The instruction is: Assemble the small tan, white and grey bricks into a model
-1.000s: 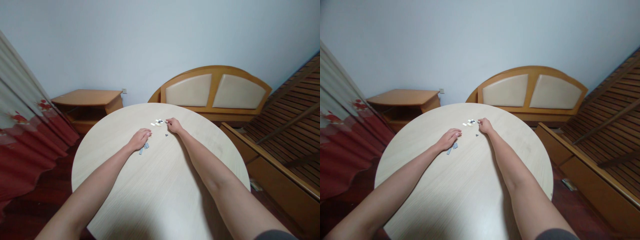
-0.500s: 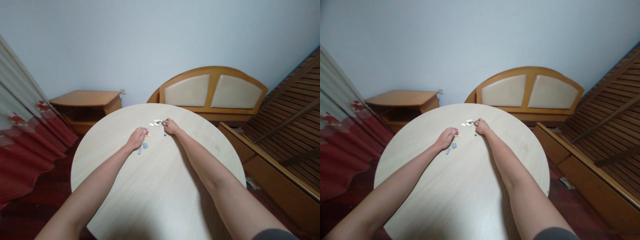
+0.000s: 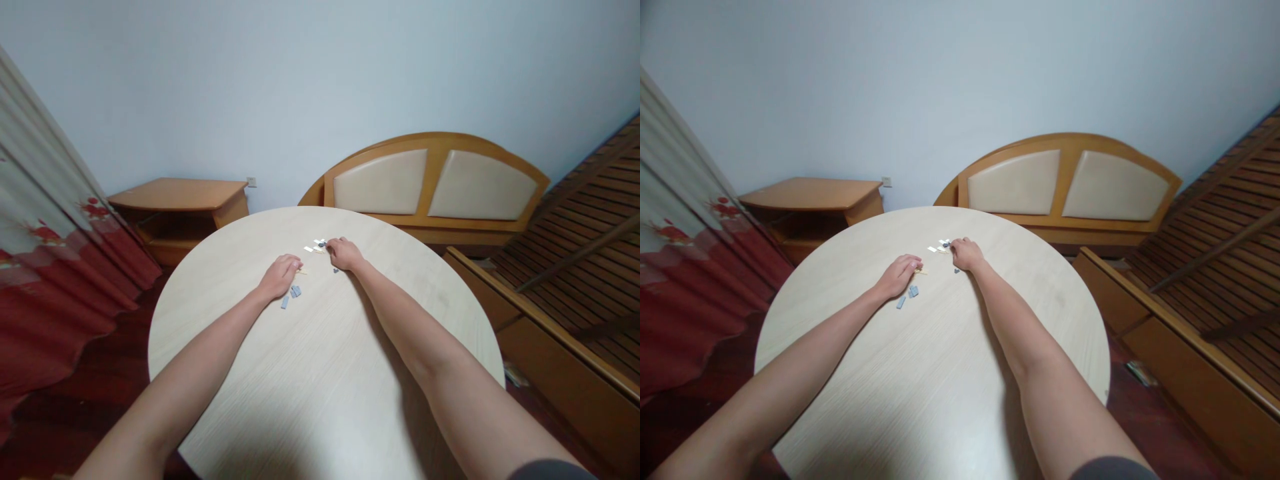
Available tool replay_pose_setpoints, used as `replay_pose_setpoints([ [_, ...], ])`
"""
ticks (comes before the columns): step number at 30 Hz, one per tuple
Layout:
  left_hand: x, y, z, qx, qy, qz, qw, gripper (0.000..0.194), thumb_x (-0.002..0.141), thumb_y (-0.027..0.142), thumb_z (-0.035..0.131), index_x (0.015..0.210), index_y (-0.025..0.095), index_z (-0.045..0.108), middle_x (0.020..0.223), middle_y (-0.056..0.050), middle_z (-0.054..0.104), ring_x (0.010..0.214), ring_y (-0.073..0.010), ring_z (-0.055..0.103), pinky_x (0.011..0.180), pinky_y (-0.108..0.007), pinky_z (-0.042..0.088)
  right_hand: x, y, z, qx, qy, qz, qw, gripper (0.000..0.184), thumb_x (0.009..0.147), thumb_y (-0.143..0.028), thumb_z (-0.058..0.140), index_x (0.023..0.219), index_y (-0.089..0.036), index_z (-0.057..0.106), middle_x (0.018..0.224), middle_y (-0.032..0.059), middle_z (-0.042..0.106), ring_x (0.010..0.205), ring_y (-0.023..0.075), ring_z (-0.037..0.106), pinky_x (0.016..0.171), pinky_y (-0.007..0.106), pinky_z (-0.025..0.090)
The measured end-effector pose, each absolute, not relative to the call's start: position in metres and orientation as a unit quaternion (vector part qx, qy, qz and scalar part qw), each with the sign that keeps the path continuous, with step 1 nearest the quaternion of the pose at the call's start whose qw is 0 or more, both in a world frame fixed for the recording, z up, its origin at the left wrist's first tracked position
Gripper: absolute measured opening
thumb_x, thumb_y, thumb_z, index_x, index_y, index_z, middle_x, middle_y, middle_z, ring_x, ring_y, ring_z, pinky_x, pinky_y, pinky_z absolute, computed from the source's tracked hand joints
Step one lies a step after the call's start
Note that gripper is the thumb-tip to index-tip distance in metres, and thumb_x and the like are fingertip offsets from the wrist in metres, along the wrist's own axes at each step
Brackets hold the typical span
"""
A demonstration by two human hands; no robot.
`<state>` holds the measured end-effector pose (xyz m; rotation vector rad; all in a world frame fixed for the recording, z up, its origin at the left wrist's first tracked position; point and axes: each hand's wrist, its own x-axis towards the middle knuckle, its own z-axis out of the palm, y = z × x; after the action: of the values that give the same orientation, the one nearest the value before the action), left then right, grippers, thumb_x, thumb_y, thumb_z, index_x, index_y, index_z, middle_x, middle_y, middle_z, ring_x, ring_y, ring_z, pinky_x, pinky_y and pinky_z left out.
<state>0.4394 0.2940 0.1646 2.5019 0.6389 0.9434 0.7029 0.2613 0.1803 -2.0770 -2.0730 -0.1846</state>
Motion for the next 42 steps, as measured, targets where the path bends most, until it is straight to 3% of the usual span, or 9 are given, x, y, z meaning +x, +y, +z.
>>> replay_pose_setpoints([
  [7,0.439,0.293,0.165,0.893,0.229,0.335,0.195,0.041,0.104,0.034,0.032,0.099,0.018,0.069,0.112,-0.010,0.071,0.110,-0.0231,0.063,0.105,-0.043,0.048,0.699,0.274,0.184,-0.726,-0.675,-0.062,0.115,0.038,0.097,-0.024,0.045,0.130,-0.016,0.063,0.126,0.0152,0.066,0.117,0.0277,0.057,0.099,0.035,0.044],
  [13,0.439,0.293,0.166,0.894,0.237,0.327,0.194,0.040,0.104,0.033,0.032,0.099,0.019,0.069,0.113,-0.009,0.071,0.111,-0.0230,0.063,0.105,-0.043,0.048,0.692,0.289,0.181,-0.790,-0.599,-0.030,0.128,0.036,0.095,-0.035,0.051,0.117,-0.017,0.073,0.128,0.0176,0.063,0.117,0.0302,0.058,0.096,0.037,0.048],
  [20,0.440,0.292,0.166,0.889,0.244,0.332,0.202,0.040,0.104,0.035,0.032,0.099,0.019,0.069,0.111,-0.009,0.071,0.111,-0.0232,0.062,0.106,-0.043,0.048,0.700,0.308,0.176,-0.805,-0.567,0.005,0.175,0.029,0.085,-0.029,0.067,0.108,-0.018,0.080,0.122,0.0169,0.069,0.108,0.0281,0.065,0.093,0.034,0.050],
  [25,0.439,0.294,0.164,0.883,0.250,0.344,0.197,0.042,0.105,0.035,0.031,0.100,0.018,0.069,0.112,-0.009,0.070,0.111,-0.0226,0.062,0.107,-0.042,0.047,0.709,0.314,0.173,-0.782,-0.601,0.003,0.165,0.029,0.086,-0.027,0.066,0.109,-0.018,0.080,0.118,0.0157,0.072,0.102,0.0242,0.067,0.091,0.030,0.050],
  [30,0.439,0.295,0.164,0.878,0.268,0.348,0.190,0.042,0.105,0.034,0.030,0.099,0.018,0.069,0.109,-0.009,0.070,0.108,-0.0228,0.062,0.104,-0.042,0.048,0.711,0.315,0.173,-0.775,-0.611,0.016,0.162,0.020,0.085,-0.022,0.067,0.098,-0.015,0.081,0.104,0.0159,0.077,0.093,0.0230,0.069,0.083,0.028,0.049],
  [37,0.438,0.297,0.165,0.871,0.279,0.354,0.197,0.042,0.104,0.034,0.031,0.097,0.019,0.069,0.108,-0.009,0.070,0.108,-0.0230,0.062,0.104,-0.042,0.048,0.710,0.311,0.174,-0.779,-0.593,0.021,0.203,0.018,0.086,-0.024,0.069,0.099,-0.015,0.076,0.099,0.0100,0.077,0.086,0.0186,0.067,0.077,0.024,0.048],
  [42,0.436,0.303,0.163,0.884,0.252,0.333,0.211,0.025,0.095,0.029,0.051,0.106,0.018,0.070,0.117,-0.010,0.070,0.113,-0.0247,0.063,0.107,-0.044,0.048,0.707,0.308,0.172,-0.776,-0.587,0.023,0.229,0.012,0.084,-0.019,0.068,0.093,-0.016,0.075,0.095,0.0070,0.077,0.084,0.0174,0.066,0.077,0.024,0.047],
])
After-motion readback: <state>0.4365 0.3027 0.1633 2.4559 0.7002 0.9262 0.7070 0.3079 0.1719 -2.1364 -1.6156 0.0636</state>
